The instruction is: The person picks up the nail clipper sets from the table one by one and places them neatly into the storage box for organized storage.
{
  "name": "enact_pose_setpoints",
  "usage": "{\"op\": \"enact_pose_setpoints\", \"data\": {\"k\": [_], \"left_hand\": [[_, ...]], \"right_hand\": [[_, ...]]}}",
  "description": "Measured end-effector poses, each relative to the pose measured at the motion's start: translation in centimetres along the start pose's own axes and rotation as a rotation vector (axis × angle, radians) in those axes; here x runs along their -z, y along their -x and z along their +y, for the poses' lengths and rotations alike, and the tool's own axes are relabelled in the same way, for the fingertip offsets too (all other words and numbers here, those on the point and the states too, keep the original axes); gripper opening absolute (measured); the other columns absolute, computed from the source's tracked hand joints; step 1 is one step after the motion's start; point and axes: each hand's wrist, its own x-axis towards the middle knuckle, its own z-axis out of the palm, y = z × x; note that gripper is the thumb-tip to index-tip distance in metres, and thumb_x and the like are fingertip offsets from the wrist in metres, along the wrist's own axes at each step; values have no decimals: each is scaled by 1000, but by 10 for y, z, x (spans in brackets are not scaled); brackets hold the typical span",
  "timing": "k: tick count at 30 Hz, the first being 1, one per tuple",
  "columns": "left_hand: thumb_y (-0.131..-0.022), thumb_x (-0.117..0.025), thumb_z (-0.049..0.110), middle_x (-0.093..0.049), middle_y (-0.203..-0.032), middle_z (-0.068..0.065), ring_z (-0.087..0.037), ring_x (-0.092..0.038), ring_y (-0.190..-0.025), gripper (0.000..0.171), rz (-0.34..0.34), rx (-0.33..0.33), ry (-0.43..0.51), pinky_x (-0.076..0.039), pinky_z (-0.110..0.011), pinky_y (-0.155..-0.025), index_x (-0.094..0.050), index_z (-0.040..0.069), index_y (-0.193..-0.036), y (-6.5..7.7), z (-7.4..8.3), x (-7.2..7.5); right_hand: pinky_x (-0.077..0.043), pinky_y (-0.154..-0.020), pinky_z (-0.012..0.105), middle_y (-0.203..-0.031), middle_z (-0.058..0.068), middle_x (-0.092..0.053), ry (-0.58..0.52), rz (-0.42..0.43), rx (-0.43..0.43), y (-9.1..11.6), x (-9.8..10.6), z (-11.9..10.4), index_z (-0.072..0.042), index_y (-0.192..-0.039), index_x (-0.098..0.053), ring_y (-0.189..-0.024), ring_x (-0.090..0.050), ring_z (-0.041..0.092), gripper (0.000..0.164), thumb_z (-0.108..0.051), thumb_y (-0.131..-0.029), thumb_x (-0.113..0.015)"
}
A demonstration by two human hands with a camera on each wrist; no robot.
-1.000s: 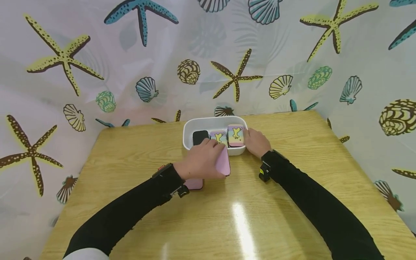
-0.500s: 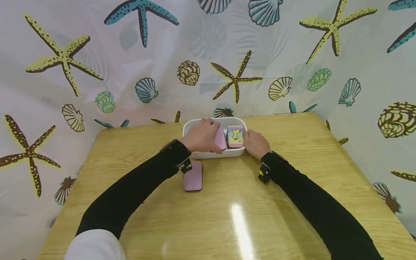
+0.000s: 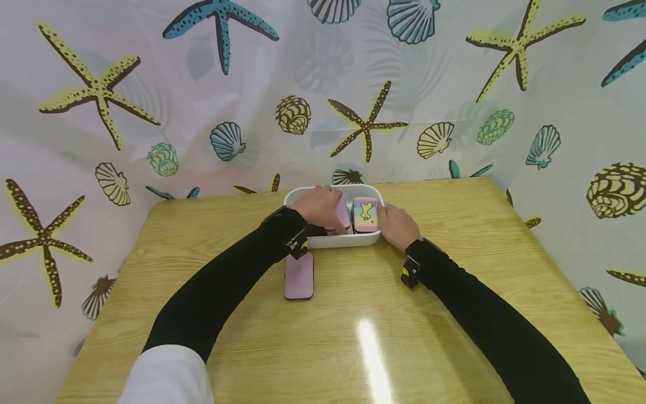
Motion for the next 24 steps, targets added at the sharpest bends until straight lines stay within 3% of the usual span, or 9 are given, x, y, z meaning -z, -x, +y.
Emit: {"op": "enact_pose_setpoints", "data": {"k": [7,13,19,24], "left_hand": [[-75,-84,50,-56,-138,-11,-25,-52,-122,88,-30,-21,25,-44,-38,-103,-50,6,-143,-9,1,-5],[-78,-83,46,-54,-133,-11,-22,-50,-111,87,-52,-34,60,-46,-35,-94,-47,6,-146,-14,-1,-7],[-82,-81,44,-59,-118,-9,-23,-49,-107,65,-72,-100,68,-45,-35,-89,-57,6,-129,-18,-6,-11],[-88,-75,47,-57,-129,-11,-23,-48,-117,73,-106,-126,105,-40,-34,-101,-52,3,-142,-18,-10,-12]], "right_hand": [[-41,-78,41,-101,13,-60,5,3,-3,-1,-1,4,-4,-139,-53,-90,-56,29,59,-45,-109,-23],[-39,-71,37,-93,12,-59,-13,7,7,-3,0,2,-2,-136,-54,-85,-57,28,60,-46,-109,-24],[-39,-71,37,-95,13,-59,-13,8,1,-1,1,0,-3,-135,-55,-86,-56,29,58,-45,-109,-24],[-40,-75,38,-101,13,-60,-7,9,9,-1,1,1,-3,-139,-54,-90,-57,29,59,-44,-109,-24]]}}
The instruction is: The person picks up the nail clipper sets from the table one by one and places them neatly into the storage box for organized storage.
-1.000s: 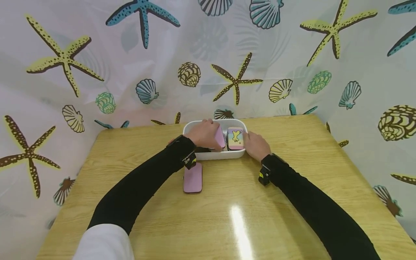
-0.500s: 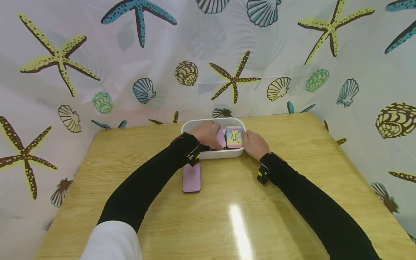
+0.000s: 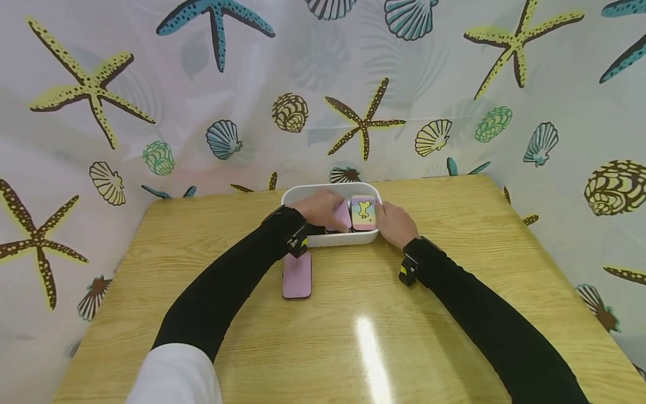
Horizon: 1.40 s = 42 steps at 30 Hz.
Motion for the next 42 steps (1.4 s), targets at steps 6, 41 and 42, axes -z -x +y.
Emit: {"op": "enact_pose_setpoints", "data": {"k": [6,41,42], "left_hand": [[-93,-69,45,-47,-105,-8,-22,-42,-103,60,-27,-17,29,-33,-32,-87,-58,1,-132,0,4,0],[-92,-65,55,-46,-150,-11,-23,-43,-133,82,28,84,6,-36,-38,-112,-38,12,-156,3,2,-12],[-92,-64,55,-45,-152,-11,-23,-42,-136,82,30,78,16,-35,-38,-114,-37,11,-156,4,1,-12]], "right_hand": [[-39,-73,38,-97,13,-59,1,1,-1,0,1,-1,-4,-132,-56,-88,-56,29,57,-44,-109,-23],[-41,-77,41,-97,13,-60,-3,8,-20,1,-1,-2,-3,-132,-57,-89,-57,29,58,-44,-109,-23],[-41,-76,41,-95,13,-60,-3,12,-19,1,-1,-2,-3,-129,-58,-87,-57,29,57,-44,-109,-23]]}}
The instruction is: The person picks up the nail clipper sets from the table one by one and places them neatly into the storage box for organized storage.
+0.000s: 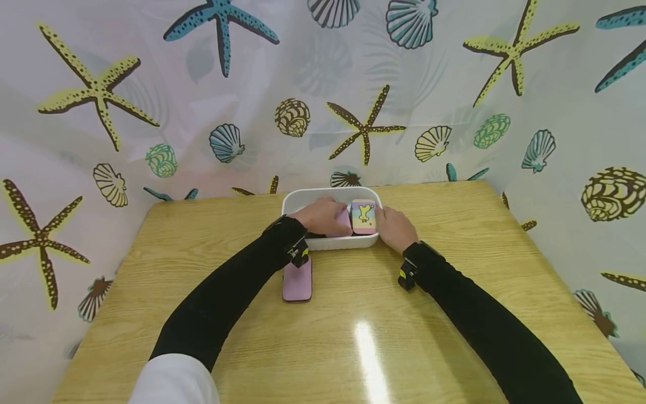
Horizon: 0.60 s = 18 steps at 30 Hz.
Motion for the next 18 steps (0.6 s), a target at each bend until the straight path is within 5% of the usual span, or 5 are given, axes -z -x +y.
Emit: {"op": "enact_pose_setpoints", "data": {"k": [7,18], "left_hand": [[-96,-63,47,-44,-156,-12,-26,-38,-146,73,87,-30,89,-32,-39,-118,-41,9,-154,22,-5,8],[-94,-68,40,-58,-135,-11,-24,-53,-121,54,291,18,0,-49,-41,-99,-60,9,-138,96,1,3]], "right_hand": [[-41,-76,41,-89,11,-60,7,12,25,-1,-3,2,-6,-119,-62,-84,-57,28,56,-43,-109,-21],[-40,-73,40,-91,12,-60,-7,13,24,-1,-2,1,-4,-123,-61,-84,-56,29,55,-42,-109,-24]]}}
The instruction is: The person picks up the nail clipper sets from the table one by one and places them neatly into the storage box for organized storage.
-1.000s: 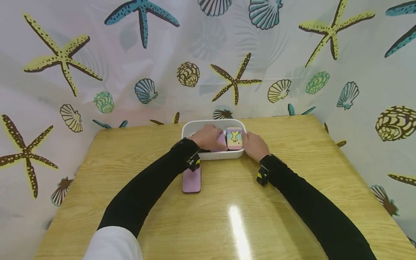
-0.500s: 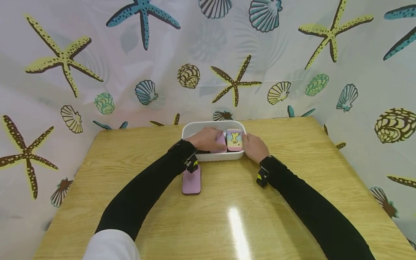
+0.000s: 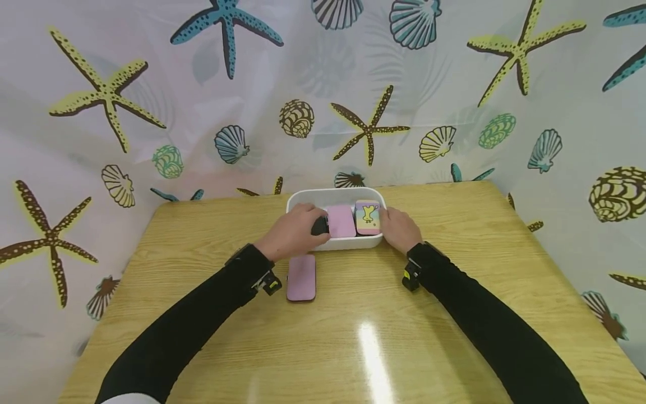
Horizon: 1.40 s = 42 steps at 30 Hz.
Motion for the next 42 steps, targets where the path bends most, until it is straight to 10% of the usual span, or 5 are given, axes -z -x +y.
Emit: {"op": "enact_pose_setpoints", "data": {"k": [12,22,42], "left_hand": [[-84,-78,45,-64,-125,-7,-20,-63,-104,59,-79,-80,-89,-53,-39,-89,-64,9,-129,61,-4,-38],[-73,-84,52,-49,-142,-9,-25,-47,-123,88,-173,-80,-86,-47,-42,-92,-51,13,-144,71,-21,-59],[-68,-81,56,-54,-136,-4,-20,-50,-110,82,-61,-90,-80,-48,-37,-87,-58,19,-137,68,-12,-46]], "right_hand": [[-41,-75,41,-95,13,-60,16,3,-8,5,-5,8,-3,-124,-61,-86,-56,29,56,-42,-108,-25],[-40,-73,40,-93,13,-60,18,4,-3,4,-5,7,-3,-122,-61,-85,-56,29,56,-43,-109,-24],[-38,-68,38,-84,10,-53,13,21,8,-1,-4,4,-5,-111,-60,-79,-54,28,54,-44,-109,-23]]}}
